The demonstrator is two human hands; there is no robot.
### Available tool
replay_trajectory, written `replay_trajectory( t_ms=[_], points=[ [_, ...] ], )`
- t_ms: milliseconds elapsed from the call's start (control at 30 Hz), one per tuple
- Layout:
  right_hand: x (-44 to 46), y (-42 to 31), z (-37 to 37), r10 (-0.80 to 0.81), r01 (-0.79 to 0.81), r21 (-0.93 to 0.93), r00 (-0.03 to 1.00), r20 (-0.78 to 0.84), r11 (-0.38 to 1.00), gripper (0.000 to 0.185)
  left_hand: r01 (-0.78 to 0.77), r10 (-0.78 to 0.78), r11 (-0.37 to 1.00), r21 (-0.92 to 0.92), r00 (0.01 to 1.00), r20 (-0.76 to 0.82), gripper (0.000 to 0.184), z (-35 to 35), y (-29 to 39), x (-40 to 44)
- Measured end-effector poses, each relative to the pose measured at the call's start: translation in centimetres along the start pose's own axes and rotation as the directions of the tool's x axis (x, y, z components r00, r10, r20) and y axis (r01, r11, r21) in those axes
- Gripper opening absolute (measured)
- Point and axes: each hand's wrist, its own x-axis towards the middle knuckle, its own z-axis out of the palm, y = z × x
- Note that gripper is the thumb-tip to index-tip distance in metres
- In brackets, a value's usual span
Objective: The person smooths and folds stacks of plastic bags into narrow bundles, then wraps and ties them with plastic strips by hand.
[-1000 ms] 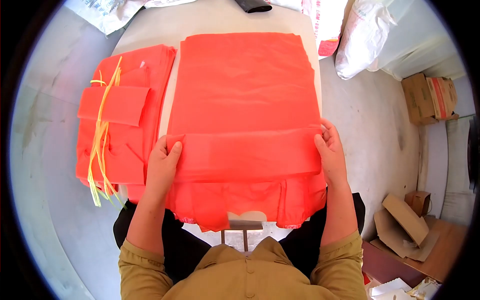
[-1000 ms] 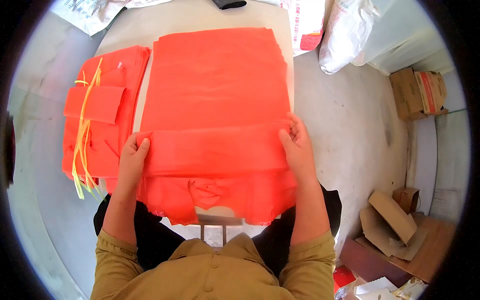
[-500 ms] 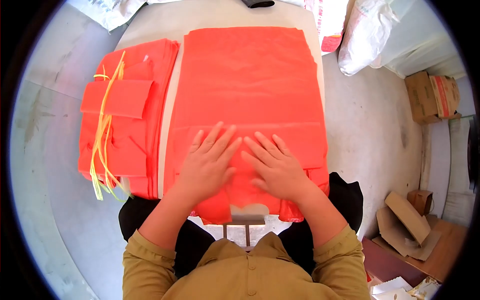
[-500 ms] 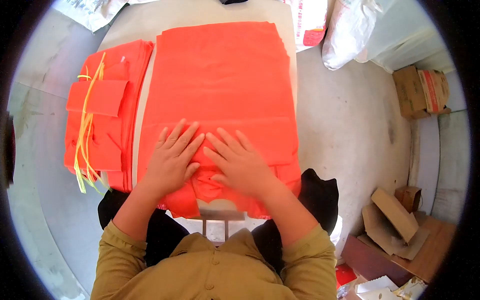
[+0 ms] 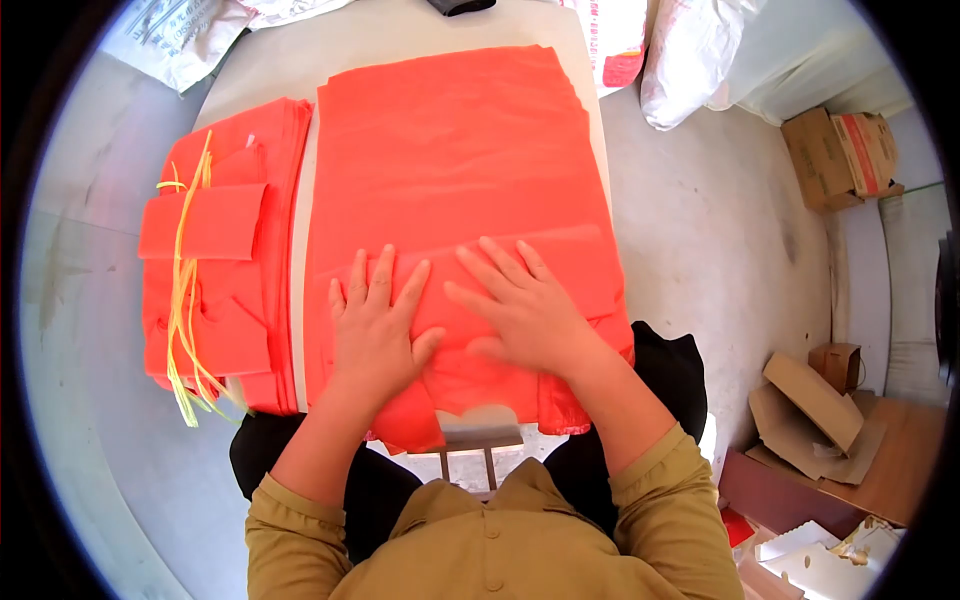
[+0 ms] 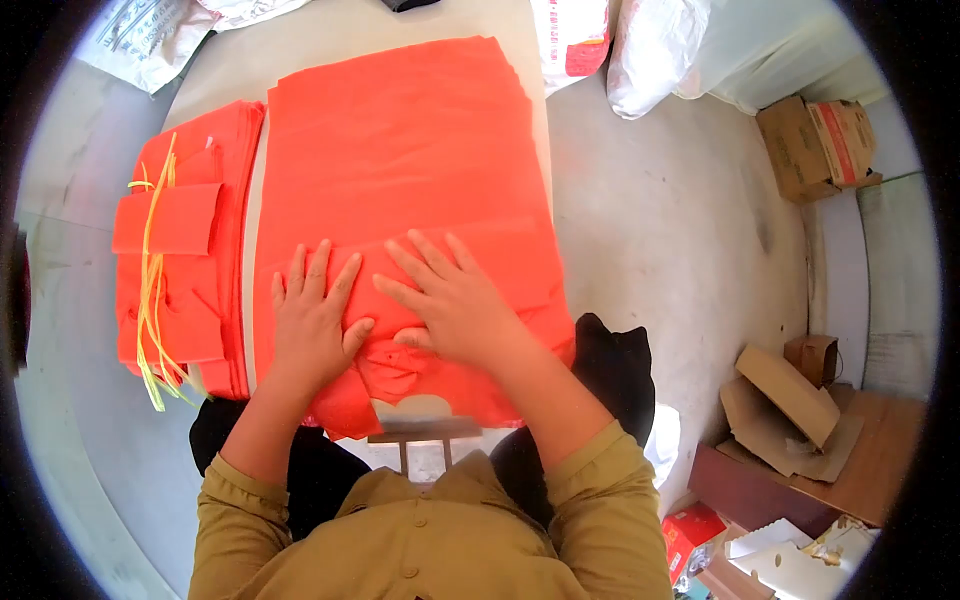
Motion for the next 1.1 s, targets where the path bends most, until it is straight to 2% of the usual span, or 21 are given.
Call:
replay_trajectory(
  t_ms=[100, 233, 400, 500, 600, 900, 1100],
  points=[
    [-0.1, 1.1, -0.4, 0.033, -0.034, 0.036, 0.999, 0.021, 0.999, 0.079, -0.009, 0.009, 1.000, 0.024, 1.000, -0.004, 0.084, 0.1, -0.2, -0.1],
    [-1.8, 3.4, -2.0, 0.161, -0.160, -0.026, 0.985, 0.067, 0.987, 0.080, -0.041, 0.040, 0.999, 0.021, 0.999, 0.032, 0.090, -0.3, -0.7, -0.4],
    [-5.2, 4.6, -4.4, 0.272, -0.258, -0.129, 0.957, 0.099, 0.957, 0.079, -0.163, 0.167, 0.983, -0.090, 0.985, 0.043, 0.085, -0.8, -2.1, -1.1],
    [-5.6, 3.7, -4.9, 0.164, -0.147, -0.180, 0.983, 0.083, 0.973, 0.064, -0.208, 0.213, 0.971, -0.120, 0.977, 0.027, 0.080, -0.8, -2.4, -1.2],
    [-5.6, 4.0, -3.7, 0.077, -0.074, -0.106, 0.997, 0.024, 0.992, 0.059, -0.211, 0.218, 0.969, -0.126, 0.975, 0.051, 0.080, -1.1, -2.2, -1.3],
    [-4.4, 3.3, -3.5, 0.038, -0.047, -0.227, 0.998, -0.046, 0.973, 0.053, -0.215, 0.219, 0.974, -0.076, 0.975, 0.045, 0.076, -1.3, -1.9, -1.2],
    [-4.5, 3.2, -3.6, 0.095, -0.113, -0.267, 0.992, -0.079, 0.957, 0.049, -0.221, 0.222, 0.972, -0.081, 0.975, 0.013, 0.074, -1.0, -2.0, -1.3]
  ],
)
